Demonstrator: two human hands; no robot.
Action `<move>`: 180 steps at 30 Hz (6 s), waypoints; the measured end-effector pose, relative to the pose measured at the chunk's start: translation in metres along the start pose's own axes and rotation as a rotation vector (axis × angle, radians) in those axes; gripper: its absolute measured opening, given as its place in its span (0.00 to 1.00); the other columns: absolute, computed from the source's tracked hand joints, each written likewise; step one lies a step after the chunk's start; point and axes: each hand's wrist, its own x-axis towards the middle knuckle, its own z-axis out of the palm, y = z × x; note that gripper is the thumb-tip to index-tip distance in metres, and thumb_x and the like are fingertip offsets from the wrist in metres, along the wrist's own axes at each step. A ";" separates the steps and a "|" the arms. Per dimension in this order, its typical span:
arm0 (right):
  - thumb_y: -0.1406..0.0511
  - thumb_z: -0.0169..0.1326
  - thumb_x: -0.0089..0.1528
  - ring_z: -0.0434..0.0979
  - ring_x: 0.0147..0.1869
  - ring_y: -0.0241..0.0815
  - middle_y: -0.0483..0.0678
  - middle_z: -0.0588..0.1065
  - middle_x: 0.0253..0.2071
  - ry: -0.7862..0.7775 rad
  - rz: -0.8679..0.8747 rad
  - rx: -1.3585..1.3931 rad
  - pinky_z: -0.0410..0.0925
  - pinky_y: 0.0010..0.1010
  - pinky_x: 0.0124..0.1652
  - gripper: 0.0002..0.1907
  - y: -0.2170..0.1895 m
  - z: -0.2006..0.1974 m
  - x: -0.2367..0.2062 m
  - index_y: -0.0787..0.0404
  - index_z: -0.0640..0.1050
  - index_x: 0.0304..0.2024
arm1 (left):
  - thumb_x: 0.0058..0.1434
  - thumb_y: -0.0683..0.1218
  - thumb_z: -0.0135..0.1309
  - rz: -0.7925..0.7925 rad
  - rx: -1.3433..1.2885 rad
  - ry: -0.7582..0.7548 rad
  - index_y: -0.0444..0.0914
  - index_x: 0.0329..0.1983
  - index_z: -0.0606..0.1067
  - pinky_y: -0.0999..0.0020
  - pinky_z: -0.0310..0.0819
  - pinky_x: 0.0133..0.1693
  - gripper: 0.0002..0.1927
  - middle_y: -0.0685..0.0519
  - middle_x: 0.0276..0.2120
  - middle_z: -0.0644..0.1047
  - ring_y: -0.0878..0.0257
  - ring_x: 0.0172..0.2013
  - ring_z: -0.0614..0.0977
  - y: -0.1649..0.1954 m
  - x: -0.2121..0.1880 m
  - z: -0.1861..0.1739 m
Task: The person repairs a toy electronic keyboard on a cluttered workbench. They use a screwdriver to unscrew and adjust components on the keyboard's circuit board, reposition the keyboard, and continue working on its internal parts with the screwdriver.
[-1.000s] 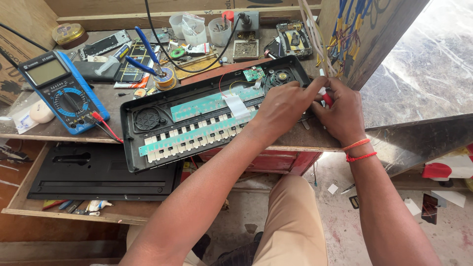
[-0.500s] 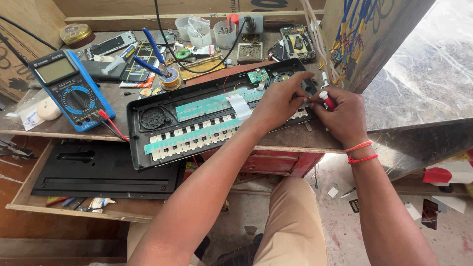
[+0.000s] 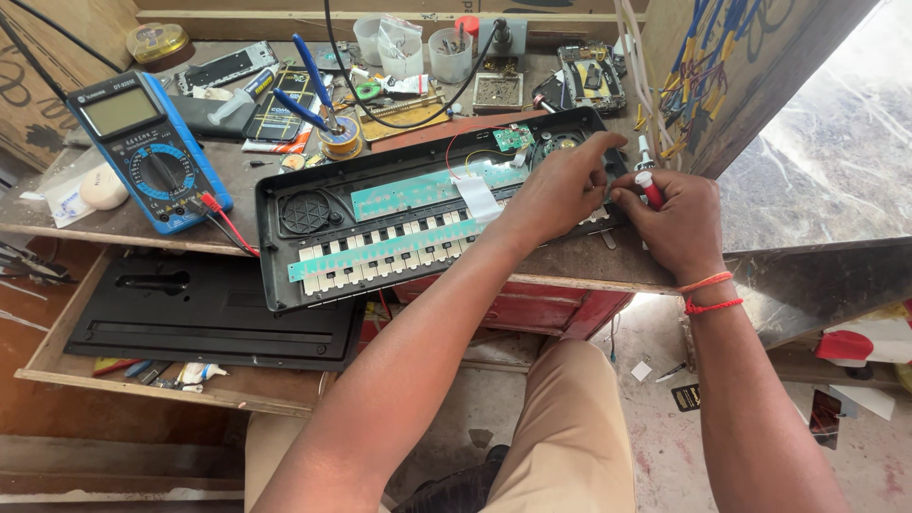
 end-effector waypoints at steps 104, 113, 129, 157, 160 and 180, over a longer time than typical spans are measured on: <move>0.71 0.60 0.61 0.73 0.28 0.39 0.53 0.77 0.27 0.010 -0.038 -0.106 0.67 0.30 0.33 0.12 -0.007 -0.006 -0.004 0.60 0.87 0.46 | 0.42 0.36 0.64 -0.111 0.147 -0.077 0.35 0.39 0.80 0.60 0.79 0.41 0.18 0.44 0.33 0.84 0.50 0.39 0.86 -0.010 0.029 0.014; 0.74 0.62 0.60 0.82 0.39 0.44 0.51 0.81 0.39 -0.030 -0.203 -0.068 0.71 0.31 0.41 0.06 -0.002 -0.004 -0.001 0.62 0.84 0.40 | 0.40 0.38 0.69 -0.131 0.185 -0.087 0.35 0.37 0.80 0.59 0.79 0.42 0.19 0.45 0.32 0.84 0.50 0.40 0.86 -0.010 0.028 0.012; 0.63 0.65 0.65 0.73 0.30 0.32 0.47 0.78 0.28 -0.065 -0.007 -0.106 0.67 0.27 0.33 0.08 -0.012 -0.042 0.010 0.60 0.85 0.43 | 0.48 0.50 0.67 -0.242 0.388 -0.003 0.47 0.34 0.86 0.51 0.68 0.51 0.10 0.51 0.42 0.79 0.49 0.50 0.77 0.027 0.000 -0.005; 0.63 0.63 0.53 0.76 0.21 0.54 0.54 0.72 0.15 -0.779 -0.005 -0.577 0.68 0.44 0.29 0.16 -0.021 -0.063 0.036 0.46 0.80 0.45 | 0.55 0.48 0.61 -0.178 0.349 0.071 0.44 0.39 0.84 0.53 0.67 0.53 0.10 0.52 0.40 0.77 0.54 0.50 0.77 0.044 -0.022 -0.004; 0.61 0.62 0.55 0.77 0.24 0.54 0.53 0.73 0.16 -0.816 0.001 -0.629 0.69 0.44 0.31 0.15 -0.015 -0.060 0.036 0.45 0.80 0.45 | 0.55 0.48 0.61 -0.182 0.337 0.068 0.44 0.39 0.84 0.52 0.67 0.53 0.09 0.52 0.40 0.77 0.53 0.50 0.77 0.045 -0.022 -0.004; 0.56 0.60 0.59 0.78 0.25 0.52 0.53 0.76 0.20 -0.613 -0.022 -0.768 0.70 0.42 0.31 0.11 0.001 -0.051 0.036 0.50 0.85 0.42 | 0.54 0.47 0.61 -0.175 0.308 0.100 0.42 0.38 0.84 0.52 0.67 0.51 0.10 0.51 0.39 0.78 0.53 0.49 0.78 0.043 -0.022 -0.002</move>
